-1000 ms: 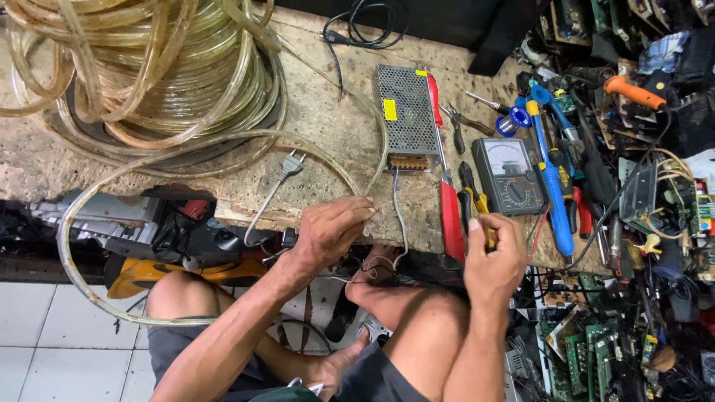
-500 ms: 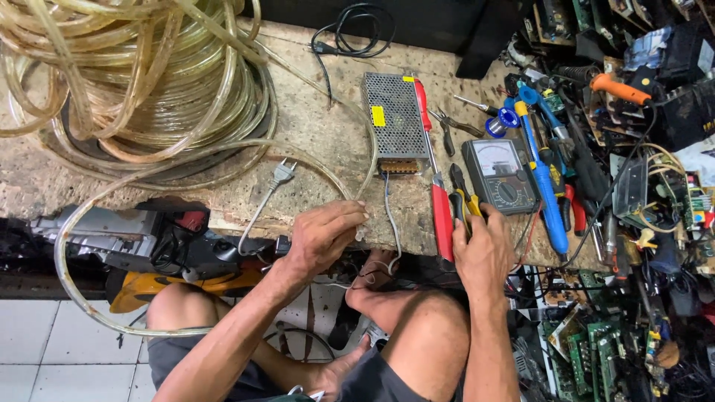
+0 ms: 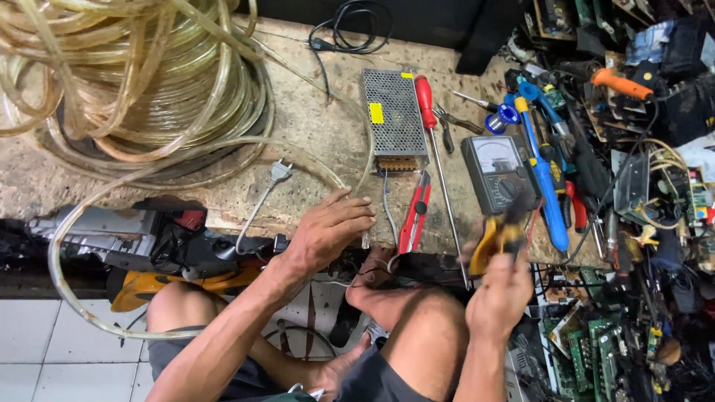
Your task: Preparing an LED strip by stripping wires and connecting them to a power supply unit on a workbench.
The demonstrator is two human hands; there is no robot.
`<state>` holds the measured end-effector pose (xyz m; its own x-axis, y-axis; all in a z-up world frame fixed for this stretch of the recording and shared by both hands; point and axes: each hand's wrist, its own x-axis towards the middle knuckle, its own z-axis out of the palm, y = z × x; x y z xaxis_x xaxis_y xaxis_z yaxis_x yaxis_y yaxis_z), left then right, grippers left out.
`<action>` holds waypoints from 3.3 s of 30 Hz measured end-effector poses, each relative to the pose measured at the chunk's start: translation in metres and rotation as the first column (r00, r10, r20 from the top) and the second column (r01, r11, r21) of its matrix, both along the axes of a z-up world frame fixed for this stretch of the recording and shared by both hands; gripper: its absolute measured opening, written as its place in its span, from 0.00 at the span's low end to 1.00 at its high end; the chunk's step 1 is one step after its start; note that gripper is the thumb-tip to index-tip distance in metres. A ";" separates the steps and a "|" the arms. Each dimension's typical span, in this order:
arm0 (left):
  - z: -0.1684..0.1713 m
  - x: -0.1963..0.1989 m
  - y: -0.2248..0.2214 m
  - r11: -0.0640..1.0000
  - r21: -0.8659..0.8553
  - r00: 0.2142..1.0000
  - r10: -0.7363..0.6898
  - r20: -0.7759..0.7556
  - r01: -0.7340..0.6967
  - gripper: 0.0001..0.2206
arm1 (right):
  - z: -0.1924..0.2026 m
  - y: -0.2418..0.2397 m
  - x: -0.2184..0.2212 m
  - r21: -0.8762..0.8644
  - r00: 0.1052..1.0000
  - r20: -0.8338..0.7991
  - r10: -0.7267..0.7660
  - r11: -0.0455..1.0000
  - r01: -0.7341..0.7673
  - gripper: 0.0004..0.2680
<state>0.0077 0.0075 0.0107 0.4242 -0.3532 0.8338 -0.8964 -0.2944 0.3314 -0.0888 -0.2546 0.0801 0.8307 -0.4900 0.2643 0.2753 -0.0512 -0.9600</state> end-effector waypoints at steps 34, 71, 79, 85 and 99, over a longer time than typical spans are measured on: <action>0.061 -0.021 0.020 0.990 -0.068 0.966 0.108 -0.237 -0.127 0.09 | -0.025 0.118 -0.026 -0.570 0.983 -0.153 0.100 0.804 -0.171 0.17; 0.068 -0.037 0.003 0.903 -0.428 0.889 -0.220 -0.402 0.030 0.05 | -0.025 0.111 -0.012 -0.668 0.986 -0.026 0.162 0.731 -0.138 0.09; 0.070 -0.041 0.003 0.873 -0.484 0.889 -0.270 -0.369 0.064 0.04 | -0.015 0.113 -0.010 -0.644 0.973 0.053 0.226 0.752 -0.140 0.09; 0.083 -0.051 0.005 0.865 -0.501 0.823 -0.269 -0.500 -0.021 0.06 | -0.015 0.114 -0.010 -0.617 0.972 0.036 0.234 0.770 -0.163 0.09; 0.079 -0.053 0.010 0.912 -0.405 0.860 -0.160 -0.484 -0.058 0.10 | -0.005 0.122 -0.015 -0.600 0.962 -0.135 0.236 0.753 -0.269 0.18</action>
